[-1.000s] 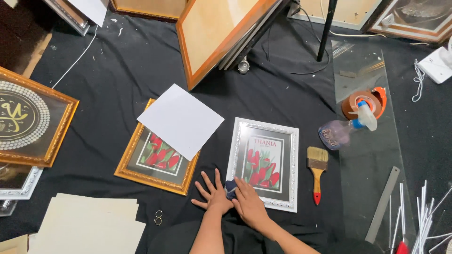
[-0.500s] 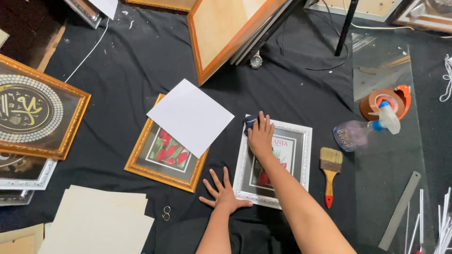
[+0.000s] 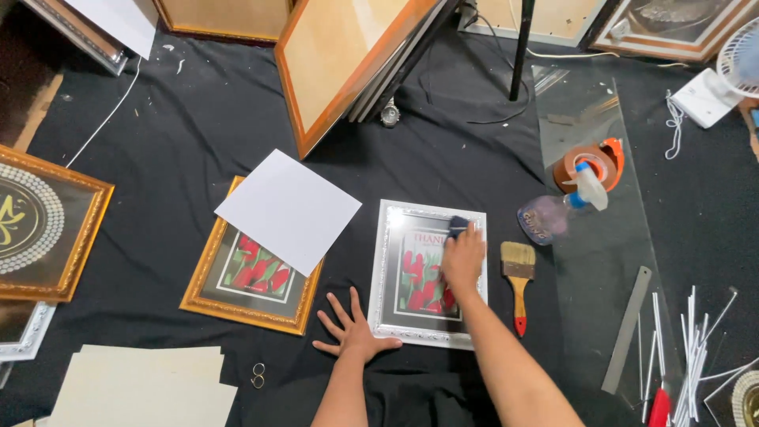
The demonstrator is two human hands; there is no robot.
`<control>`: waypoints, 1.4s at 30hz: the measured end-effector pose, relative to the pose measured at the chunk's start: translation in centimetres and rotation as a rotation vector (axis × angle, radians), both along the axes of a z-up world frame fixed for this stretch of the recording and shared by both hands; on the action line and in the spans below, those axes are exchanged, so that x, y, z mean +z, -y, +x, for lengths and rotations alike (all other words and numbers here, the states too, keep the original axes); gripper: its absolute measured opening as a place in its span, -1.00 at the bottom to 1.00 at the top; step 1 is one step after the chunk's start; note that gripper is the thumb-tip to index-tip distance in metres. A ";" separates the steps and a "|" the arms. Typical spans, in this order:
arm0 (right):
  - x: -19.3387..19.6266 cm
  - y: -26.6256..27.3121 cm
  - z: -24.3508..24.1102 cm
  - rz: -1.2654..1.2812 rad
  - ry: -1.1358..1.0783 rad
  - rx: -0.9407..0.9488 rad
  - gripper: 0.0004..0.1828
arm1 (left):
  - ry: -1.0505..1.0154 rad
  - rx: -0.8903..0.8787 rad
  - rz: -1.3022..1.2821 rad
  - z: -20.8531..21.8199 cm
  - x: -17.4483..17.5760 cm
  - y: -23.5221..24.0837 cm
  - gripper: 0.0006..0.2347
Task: The person cleans a silver picture frame with a tulip print using a brush and a cloth. They first brush the frame and glass, then wipe the surface with a cloth.
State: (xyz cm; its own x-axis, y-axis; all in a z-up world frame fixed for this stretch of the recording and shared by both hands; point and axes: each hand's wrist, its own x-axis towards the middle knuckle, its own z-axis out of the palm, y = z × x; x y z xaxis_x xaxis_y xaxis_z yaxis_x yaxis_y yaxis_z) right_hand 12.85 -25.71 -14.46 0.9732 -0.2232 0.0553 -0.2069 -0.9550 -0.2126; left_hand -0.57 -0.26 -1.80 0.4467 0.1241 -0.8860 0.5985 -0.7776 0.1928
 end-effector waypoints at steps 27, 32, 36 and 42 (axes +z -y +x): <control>0.7 3.2 -20.3 0.638 -0.172 -0.411 -0.09 | 0.629 0.241 0.129 -4.1 -6.0 7.4 -0.32; 2.1 2.3 -21.3 0.826 -0.194 -0.441 -0.07 | 0.736 0.296 0.134 -4.3 -6.9 7.2 -0.34; 1.9 2.1 -21.5 0.845 -0.234 -0.439 -0.13 | 0.725 0.220 0.268 -3.5 -4.8 5.2 -0.41; 6.5 0.1 -22.2 0.833 -0.307 -0.474 -0.11 | 0.705 0.322 0.132 -3.8 -4.2 4.7 -0.47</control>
